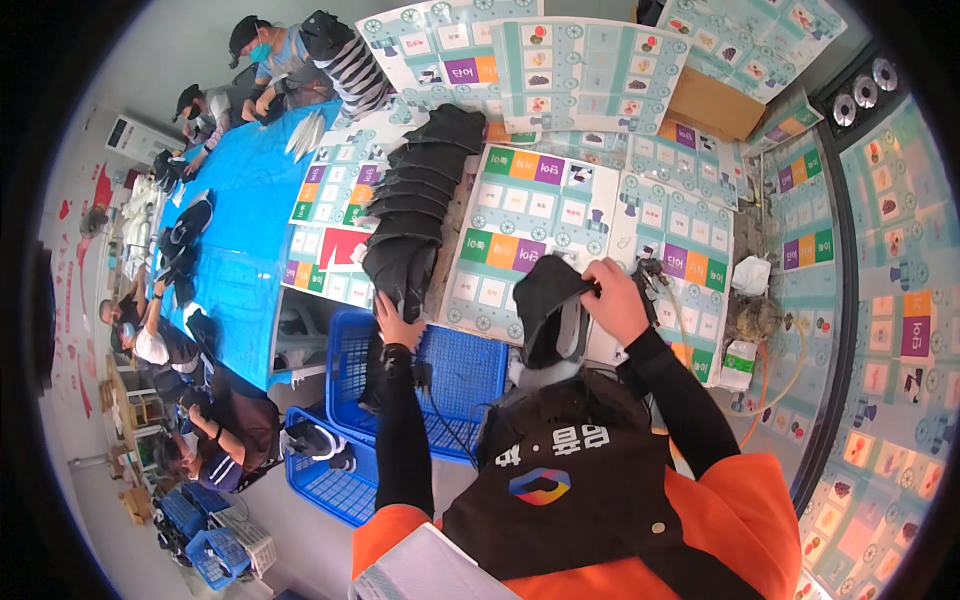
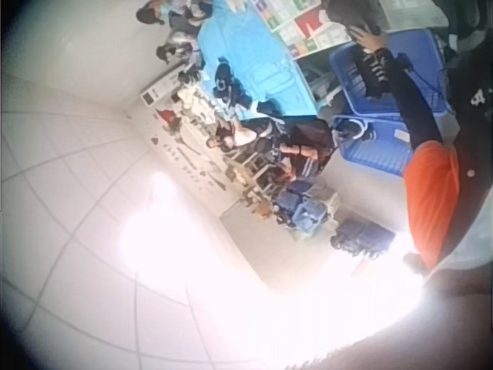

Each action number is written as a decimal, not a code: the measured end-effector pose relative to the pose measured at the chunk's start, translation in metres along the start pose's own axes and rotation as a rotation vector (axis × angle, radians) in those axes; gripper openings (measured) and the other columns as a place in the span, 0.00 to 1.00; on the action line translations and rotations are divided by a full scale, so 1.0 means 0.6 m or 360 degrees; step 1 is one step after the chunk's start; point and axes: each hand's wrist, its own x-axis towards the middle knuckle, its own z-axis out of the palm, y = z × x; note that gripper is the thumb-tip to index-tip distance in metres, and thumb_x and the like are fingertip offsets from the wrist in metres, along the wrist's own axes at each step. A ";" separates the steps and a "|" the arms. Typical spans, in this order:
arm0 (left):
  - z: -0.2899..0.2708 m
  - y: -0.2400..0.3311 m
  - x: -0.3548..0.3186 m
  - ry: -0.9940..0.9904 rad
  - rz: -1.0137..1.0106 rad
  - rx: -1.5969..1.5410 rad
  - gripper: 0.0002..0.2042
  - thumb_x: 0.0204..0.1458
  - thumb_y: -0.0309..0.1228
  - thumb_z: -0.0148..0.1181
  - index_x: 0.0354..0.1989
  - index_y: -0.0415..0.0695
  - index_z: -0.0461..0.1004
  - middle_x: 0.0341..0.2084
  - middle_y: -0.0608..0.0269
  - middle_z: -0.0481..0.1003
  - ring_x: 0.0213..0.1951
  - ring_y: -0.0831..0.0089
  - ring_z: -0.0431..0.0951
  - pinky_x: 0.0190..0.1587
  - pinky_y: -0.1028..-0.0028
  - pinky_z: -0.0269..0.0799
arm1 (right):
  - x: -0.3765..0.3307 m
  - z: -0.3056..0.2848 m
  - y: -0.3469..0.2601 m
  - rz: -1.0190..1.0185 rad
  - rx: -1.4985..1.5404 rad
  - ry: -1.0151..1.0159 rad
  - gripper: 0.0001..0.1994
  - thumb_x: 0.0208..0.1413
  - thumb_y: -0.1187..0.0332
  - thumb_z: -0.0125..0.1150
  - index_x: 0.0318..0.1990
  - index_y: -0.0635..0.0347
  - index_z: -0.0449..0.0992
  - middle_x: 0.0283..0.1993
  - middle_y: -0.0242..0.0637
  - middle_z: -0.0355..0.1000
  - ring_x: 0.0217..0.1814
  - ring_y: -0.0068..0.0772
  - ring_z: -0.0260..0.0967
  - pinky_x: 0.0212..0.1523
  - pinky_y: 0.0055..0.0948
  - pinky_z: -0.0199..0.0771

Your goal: The person assembles shoe components by applying adhesive with a brush to the interior edges of black shoe uppers and then placing them onto a stack.

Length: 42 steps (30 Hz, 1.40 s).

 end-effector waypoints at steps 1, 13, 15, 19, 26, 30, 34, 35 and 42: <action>-0.024 -0.001 0.008 -0.0084 0.0250 -0.0060 0.62 0.35 0.39 0.78 0.79 0.44 0.41 0.74 0.35 0.48 0.73 0.34 0.52 0.75 0.49 0.49 | -0.001 -0.014 -0.006 0.0031 0.0120 -0.0066 0.08 0.51 0.76 0.61 0.39 0.63 0.71 0.39 0.46 0.70 0.38 0.52 0.75 0.38 0.42 0.76; -0.087 0.331 -0.143 -0.0414 0.0704 -0.0797 0.28 0.47 0.30 0.77 0.58 0.44 0.76 0.53 0.54 0.76 0.51 0.61 0.79 0.43 0.69 0.81 | -0.012 0.133 0.012 -0.0183 0.0031 -0.0258 0.08 0.53 0.69 0.64 0.39 0.57 0.75 0.39 0.39 0.72 0.38 0.48 0.76 0.37 0.45 0.77; -0.036 0.295 -0.161 -0.0368 0.0560 -0.0868 0.22 0.48 0.29 0.75 0.53 0.44 0.79 0.49 0.56 0.78 0.47 0.63 0.80 0.42 0.70 0.80 | -0.014 0.148 0.007 -0.0245 0.0110 -0.0379 0.07 0.53 0.69 0.65 0.39 0.57 0.77 0.39 0.38 0.73 0.38 0.47 0.76 0.38 0.43 0.77; -0.011 0.280 -0.166 -0.0357 0.0350 -0.0902 0.08 0.53 0.27 0.71 0.41 0.41 0.83 0.39 0.61 0.81 0.39 0.66 0.82 0.39 0.71 0.78 | -0.028 0.166 0.038 -0.0184 0.0280 -0.0439 0.05 0.53 0.70 0.67 0.36 0.58 0.81 0.38 0.38 0.75 0.37 0.45 0.76 0.38 0.41 0.77; 0.026 0.295 -0.156 -0.0161 0.0521 -0.0797 0.05 0.61 0.28 0.62 0.40 0.39 0.78 0.37 0.54 0.78 0.39 0.57 0.80 0.41 0.65 0.77 | -0.029 0.194 0.071 0.0169 0.0601 -0.0397 0.03 0.53 0.71 0.69 0.32 0.60 0.82 0.33 0.39 0.76 0.36 0.43 0.76 0.39 0.37 0.76; 0.038 0.299 -0.148 -0.0102 0.0613 -0.0584 0.06 0.61 0.29 0.60 0.37 0.40 0.78 0.36 0.50 0.77 0.42 0.47 0.77 0.47 0.57 0.73 | -0.027 0.213 0.086 0.0314 0.0427 -0.0302 0.06 0.54 0.70 0.70 0.34 0.61 0.80 0.33 0.39 0.77 0.37 0.44 0.77 0.40 0.36 0.76; 0.053 0.289 -0.143 -0.0041 0.0599 -0.0566 0.05 0.61 0.28 0.59 0.35 0.39 0.76 0.35 0.51 0.76 0.42 0.47 0.76 0.46 0.56 0.72 | -0.033 0.203 0.073 0.0223 0.0612 -0.0341 0.07 0.54 0.68 0.70 0.35 0.62 0.79 0.33 0.40 0.78 0.37 0.42 0.77 0.41 0.36 0.77; 0.052 0.285 -0.142 -0.0087 0.0567 -0.0588 0.05 0.61 0.28 0.59 0.35 0.40 0.76 0.34 0.51 0.76 0.42 0.47 0.76 0.46 0.55 0.72 | -0.038 0.196 0.075 0.0158 0.0554 -0.0351 0.08 0.54 0.68 0.70 0.35 0.62 0.80 0.32 0.39 0.79 0.36 0.41 0.78 0.41 0.35 0.77; 0.066 0.286 -0.130 -0.0296 0.0493 -0.0665 0.07 0.62 0.30 0.58 0.37 0.38 0.76 0.34 0.47 0.77 0.40 0.44 0.76 0.45 0.56 0.72 | -0.052 0.202 0.113 0.0303 0.0512 -0.0417 0.08 0.55 0.67 0.69 0.35 0.62 0.80 0.30 0.41 0.78 0.34 0.42 0.77 0.39 0.37 0.76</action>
